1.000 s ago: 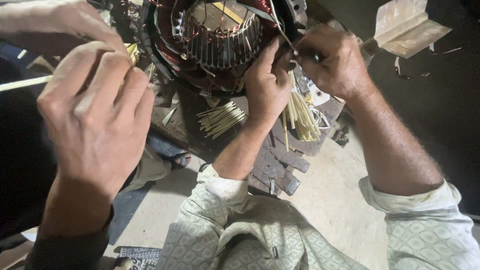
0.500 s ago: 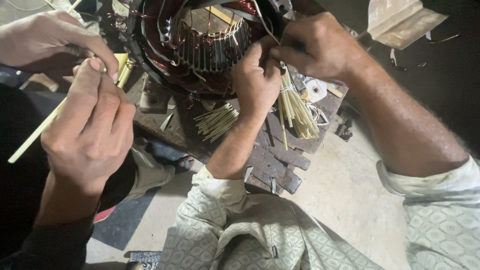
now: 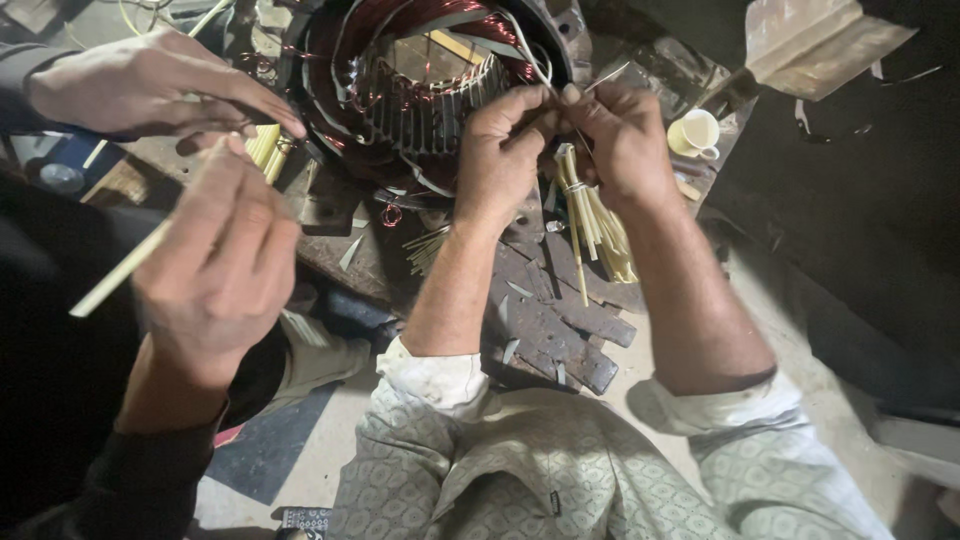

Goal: The person works on a motor stator, inserting and adjusting thin insulating rods into the copper windings. They use pliers to trim excess wire and continue fitting the rods into the slots, coordinating with a second person who also works on the same assembly.

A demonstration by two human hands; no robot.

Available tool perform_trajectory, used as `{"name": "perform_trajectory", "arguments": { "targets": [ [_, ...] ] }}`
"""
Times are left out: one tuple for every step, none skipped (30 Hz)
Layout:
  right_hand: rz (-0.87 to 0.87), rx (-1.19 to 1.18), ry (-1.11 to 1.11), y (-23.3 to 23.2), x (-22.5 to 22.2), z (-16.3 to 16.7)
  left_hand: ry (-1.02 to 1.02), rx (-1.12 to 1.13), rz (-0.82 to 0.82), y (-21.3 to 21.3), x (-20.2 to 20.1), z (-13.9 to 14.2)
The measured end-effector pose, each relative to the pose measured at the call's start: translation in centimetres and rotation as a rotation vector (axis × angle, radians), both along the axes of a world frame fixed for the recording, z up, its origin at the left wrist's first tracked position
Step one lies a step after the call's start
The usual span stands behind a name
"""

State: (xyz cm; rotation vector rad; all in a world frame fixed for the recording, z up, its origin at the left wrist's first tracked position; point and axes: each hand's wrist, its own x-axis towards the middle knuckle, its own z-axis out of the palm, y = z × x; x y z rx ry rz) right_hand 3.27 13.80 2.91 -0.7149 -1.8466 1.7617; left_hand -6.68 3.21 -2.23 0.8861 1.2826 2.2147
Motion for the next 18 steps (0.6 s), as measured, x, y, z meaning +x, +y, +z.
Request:
{"name": "perform_trajectory", "arguments": {
  "targets": [
    [-0.009,0.121,-0.07,0.0,0.1,0.0,-0.017,0.017,-0.013,0.0,0.0,0.0],
    [-0.018,0.242,-0.14,0.0,0.3,0.3,-0.03,-0.054,-0.015,-0.1,0.1,0.1],
    [-0.027,0.364,-0.21,0.2,0.6,0.9,-0.04,-0.125,-0.016,-0.3,0.2,0.2],
    [-0.034,0.487,-0.277,0.3,0.8,1.7,-0.048,-0.193,-0.015,-0.4,0.2,0.3],
    [-0.041,0.612,-0.342,0.3,0.9,2.6,-0.033,-0.146,-0.024,-0.5,0.2,0.5],
    [-0.049,0.736,-0.41,0.3,1.0,3.6,-0.021,-0.099,-0.034,-0.7,0.2,0.6],
    [-0.068,1.147,-0.248,0.2,1.3,4.7,-0.012,-0.052,-0.042,-0.7,0.2,0.8],
    [-0.07,1.547,-0.064,0.5,1.8,6.1,-0.045,-0.055,-0.048,-0.8,0.3,0.9],
    [-0.057,1.939,0.143,0.7,2.0,7.3,-0.075,-0.057,-0.051,-0.8,0.4,0.9],
    [0.031,2.023,0.135,0.7,2.0,8.0,-0.103,-0.059,-0.054,-0.8,0.4,0.9],
    [0.12,2.097,0.123,0.6,1.9,8.4,-0.095,-0.069,-0.044,-0.9,0.4,0.8],
    [0.208,2.174,0.105,0.7,2.0,8.6,-0.086,-0.076,-0.041,-0.8,0.5,0.7],
    [0.283,2.197,0.072,0.8,2.0,8.7,-0.074,-0.076,-0.041,-0.7,0.4,0.6],
    [0.361,2.216,0.039,1.2,1.8,8.7,-0.067,-0.069,-0.03,-0.5,0.5,0.4],
    [0.442,2.233,0.01,1.5,1.7,8.5,-0.062,-0.06,-0.015,-0.3,0.5,0.2],
    [0.444,2.212,-0.023,1.9,1.8,8.2,-0.057,-0.052,0.004,-0.3,0.4,0.0],
    [0.45,2.184,-0.052,2.1,1.8,7.8,0.004,-0.036,0.031,-0.3,0.4,-0.2],
    [0.454,2.156,-0.083,2.2,1.7,7.2,0.066,-0.019,0.055,-0.2,0.3,-0.3]
  ]
}}
